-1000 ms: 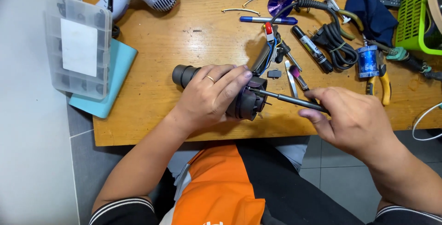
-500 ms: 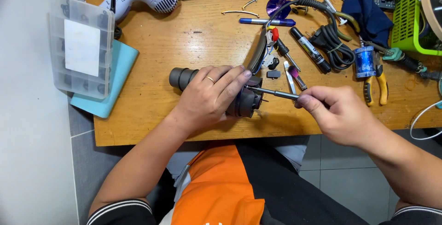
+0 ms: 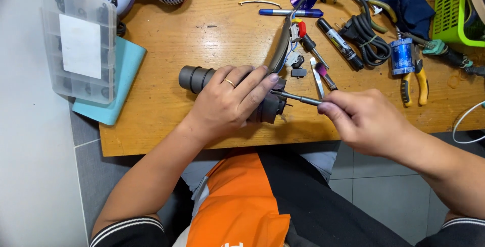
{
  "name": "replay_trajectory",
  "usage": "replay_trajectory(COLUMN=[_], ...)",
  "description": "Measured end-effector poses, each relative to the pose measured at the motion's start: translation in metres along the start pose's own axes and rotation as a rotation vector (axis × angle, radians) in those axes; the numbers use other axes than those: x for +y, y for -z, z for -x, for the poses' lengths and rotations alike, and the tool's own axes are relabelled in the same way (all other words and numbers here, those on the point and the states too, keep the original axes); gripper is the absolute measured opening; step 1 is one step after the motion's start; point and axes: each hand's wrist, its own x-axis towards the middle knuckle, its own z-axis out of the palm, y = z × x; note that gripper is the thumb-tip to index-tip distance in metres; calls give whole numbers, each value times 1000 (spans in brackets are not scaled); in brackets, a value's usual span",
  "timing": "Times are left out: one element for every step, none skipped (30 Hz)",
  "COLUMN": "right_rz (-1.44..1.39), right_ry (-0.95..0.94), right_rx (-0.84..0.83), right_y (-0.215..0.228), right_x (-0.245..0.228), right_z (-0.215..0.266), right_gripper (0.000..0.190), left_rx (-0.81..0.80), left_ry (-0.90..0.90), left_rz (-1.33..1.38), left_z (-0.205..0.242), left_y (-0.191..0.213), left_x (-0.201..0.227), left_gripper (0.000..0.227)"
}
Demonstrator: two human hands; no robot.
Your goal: Securing and repairing the internal components and casing of a hairdryer using a screwdriver.
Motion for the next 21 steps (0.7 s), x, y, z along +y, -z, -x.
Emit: replay_trajectory(right_rz=[0, -290, -583, -585, -443, -300, -301, 44, 394, 393, 545, 697, 698, 706, 713, 713, 705, 697, 699, 707, 714], right_ry=[2, -99, -204, -207, -180, -153, -154, 261, 675, 676, 804, 931, 932, 943, 955, 957, 958, 960, 965, 967, 964], right_rx=[1, -119, -239, -240, -165, -91, -88, 167, 414, 413, 458, 503, 503, 528, 551, 551, 556, 560, 563, 580, 596], right_y=[2, 5, 7, 10, 15, 19, 15, 11, 6, 9, 11, 14, 14, 15, 15, 15, 15, 15, 15, 15, 14], right_x=[4, 8, 12, 0, -13, -25, -17, -8, 0, -1, -2, -4, -5, -6, -7, -7, -5, -4, -4, -4, -4], right_z=[-3, -7, -9, -5, -2, 1, 2, 3, 4, 1, -3, -6, -6, -7, -7, -8, -10, -11, -11, -12, -11], right_gripper=[25, 37, 50, 50, 28, 42, 42, 28, 20, 20, 11, 11, 11, 20, 29, 29, 30, 32, 32, 28, 25], left_rx=[0, 2, 4, 2, -17, -35, -34, -62, -92, -93, -90, -88, -87, -82, -76, -77, -76, -76, -74, -85, -98], left_ry=[0, 1, 2, 1, 7, 13, 9, 14, 24, 26, 16, 6, 6, 10, 14, 15, 16, 17, 19, 23, 24], left_rz=[-2, -7, -8, -5, 7, 19, 19, 23, 29, 30, 19, 8, 6, 22, 37, 36, 26, 16, 11, 9, 12], left_z=[-1, -3, -4, -3, -3, -3, -4, -5, -4, -4, -4, -4, -4, -5, -5, -5, -6, -6, -7, -7, -8], left_y=[2, 4, 5, 5, 5, 5, 5, 5, 6, 5, 5, 5, 4, 4, 5, 5, 5, 6, 6, 6, 6], left_x=[0, 1, 2, 2, 2, 1, 2, 2, 4, 5, 5, 6, 6, 7, 7, 8, 8, 9, 8, 8, 8], left_gripper=[50, 47, 44, 44, 50, 58, 58, 67, 80, 80, 84, 88, 88, 88, 88, 88, 86, 83, 83, 86, 89])
